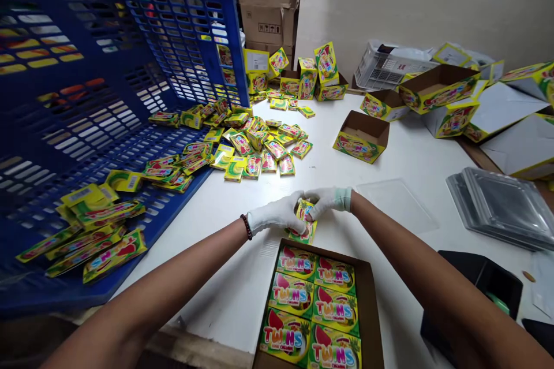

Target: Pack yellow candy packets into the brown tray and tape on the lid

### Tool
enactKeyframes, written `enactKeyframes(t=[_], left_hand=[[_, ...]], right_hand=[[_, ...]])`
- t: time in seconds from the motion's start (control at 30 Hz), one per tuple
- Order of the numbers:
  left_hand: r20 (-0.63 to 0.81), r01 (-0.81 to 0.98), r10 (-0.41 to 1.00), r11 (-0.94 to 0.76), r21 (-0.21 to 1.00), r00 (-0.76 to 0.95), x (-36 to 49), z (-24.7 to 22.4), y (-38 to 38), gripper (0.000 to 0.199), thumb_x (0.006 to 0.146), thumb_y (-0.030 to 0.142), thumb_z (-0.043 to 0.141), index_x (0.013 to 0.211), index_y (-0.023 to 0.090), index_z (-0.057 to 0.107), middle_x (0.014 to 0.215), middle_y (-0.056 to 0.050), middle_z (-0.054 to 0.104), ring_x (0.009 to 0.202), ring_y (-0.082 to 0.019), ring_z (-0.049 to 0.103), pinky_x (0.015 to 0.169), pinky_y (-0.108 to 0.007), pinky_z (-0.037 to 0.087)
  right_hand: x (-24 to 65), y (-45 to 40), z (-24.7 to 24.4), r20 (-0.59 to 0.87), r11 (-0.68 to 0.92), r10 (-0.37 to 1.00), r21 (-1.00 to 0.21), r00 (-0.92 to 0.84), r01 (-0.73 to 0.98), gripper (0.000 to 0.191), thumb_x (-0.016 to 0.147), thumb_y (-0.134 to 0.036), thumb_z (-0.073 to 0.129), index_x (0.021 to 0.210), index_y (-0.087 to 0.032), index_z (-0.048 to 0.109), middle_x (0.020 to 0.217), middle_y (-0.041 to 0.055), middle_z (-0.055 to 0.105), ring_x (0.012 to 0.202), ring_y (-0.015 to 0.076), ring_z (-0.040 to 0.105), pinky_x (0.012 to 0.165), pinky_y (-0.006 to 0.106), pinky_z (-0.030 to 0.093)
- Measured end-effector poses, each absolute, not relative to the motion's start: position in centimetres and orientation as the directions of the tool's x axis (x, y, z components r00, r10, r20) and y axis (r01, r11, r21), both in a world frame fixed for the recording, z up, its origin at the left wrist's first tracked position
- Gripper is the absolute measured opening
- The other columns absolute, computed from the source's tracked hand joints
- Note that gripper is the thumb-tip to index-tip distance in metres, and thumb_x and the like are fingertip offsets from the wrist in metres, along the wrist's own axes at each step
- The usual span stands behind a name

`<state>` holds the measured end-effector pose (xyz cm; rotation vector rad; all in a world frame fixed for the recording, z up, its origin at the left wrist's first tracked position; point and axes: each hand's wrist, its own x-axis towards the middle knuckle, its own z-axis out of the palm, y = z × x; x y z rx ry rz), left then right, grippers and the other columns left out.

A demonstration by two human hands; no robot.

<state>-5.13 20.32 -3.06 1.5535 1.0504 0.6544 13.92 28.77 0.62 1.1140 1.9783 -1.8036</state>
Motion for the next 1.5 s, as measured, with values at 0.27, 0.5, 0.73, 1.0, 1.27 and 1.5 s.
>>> enactKeyframes(t=[0.27,0.5,0.73,1.0,1.27,1.5], left_hand=[[-0.280,0.515,0.839,-0.001,0.857,0.467,-4.0,-1.6,20.3,0.075,0.054,0.044,0.079,0.120,0.016,0.056,0.101,-0.007,0.066,0.084,-0.026,0.064,0.064,-0.030,0.049],[0.414,0.513,0.871,-0.490,0.705,0.263,-3.0,-4.1,20.5,0.077,0.066,0.047,0.075,0.130,0.010,0.053,0.126,-0.019,0.054,0.115,-0.034,0.054,0.100,-0.046,0.045],[0.374,0.181,0.908,-0.407,0.895,0.189,-0.6,-9.4,20.3,0.077,0.097,0.050,0.042,0.153,0.004,0.018,0.156,-0.020,0.024,0.146,-0.024,0.024,0.122,-0.040,0.019],[0.293,-0.150,0.956,-0.285,0.947,0.028,0.6,-10.2,20.9,0.076,0.099,0.059,0.031,0.157,0.014,0.009,0.161,-0.013,0.015,0.149,-0.020,0.017,0.123,-0.035,0.018],[0.168,-0.305,0.985,-0.146,0.941,0.046,-1.6,-7.8,19.5,0.090,0.090,0.077,0.031,0.156,0.018,0.013,0.161,-0.013,0.017,0.147,-0.024,0.024,0.122,-0.041,0.020],[0.064,-0.430,0.990,-0.003,0.903,0.128,-3.6,-7.1,8.1,0.073,0.096,0.070,0.024,0.141,0.017,0.046,0.148,-0.011,0.043,0.140,-0.024,0.038,0.120,-0.041,0.026]], right_hand=[[18.1,25.2,0.2,-0.511,-0.245,0.513,-0.857,-0.690,0.452,0.087,0.059,-0.033,0.088,0.125,-0.015,0.034,0.116,0.0102,0.055,0.100,0.0202,0.060,0.094,0.039,0.051],[19.9,24.2,-2.9,0.023,0.391,0.753,-0.820,-0.657,0.419,0.108,0.067,-0.041,0.081,0.148,-0.021,0.012,0.142,0.0192,0.031,0.134,0.0310,0.038,0.113,0.051,0.035],[19.8,23.1,-6.5,0.257,0.584,0.780,-0.628,-0.571,0.515,0.102,0.076,-0.055,0.071,0.149,-0.016,0.011,0.146,0.0217,0.023,0.139,0.0315,0.030,0.116,0.051,0.031],[18.2,23.2,-5.8,0.325,0.664,0.733,-0.531,-0.597,0.526,0.085,0.070,-0.055,0.074,0.133,-0.014,0.034,0.131,0.0185,0.039,0.126,0.0294,0.041,0.109,0.047,0.039],[17.1,20.4,4.7,-0.089,0.366,0.875,-0.522,-0.476,0.771,0.079,0.069,-0.059,0.073,0.127,-0.011,0.050,0.118,0.0143,0.057,0.102,0.0273,0.056,0.093,0.042,0.047],[16.9,9.3,6.8,-0.669,-0.222,0.392,-0.734,-0.631,0.642,0.052,0.077,-0.052,0.069,0.113,-0.015,0.064,0.107,0.0077,0.066,0.097,0.0226,0.061,0.083,0.032,0.051]])
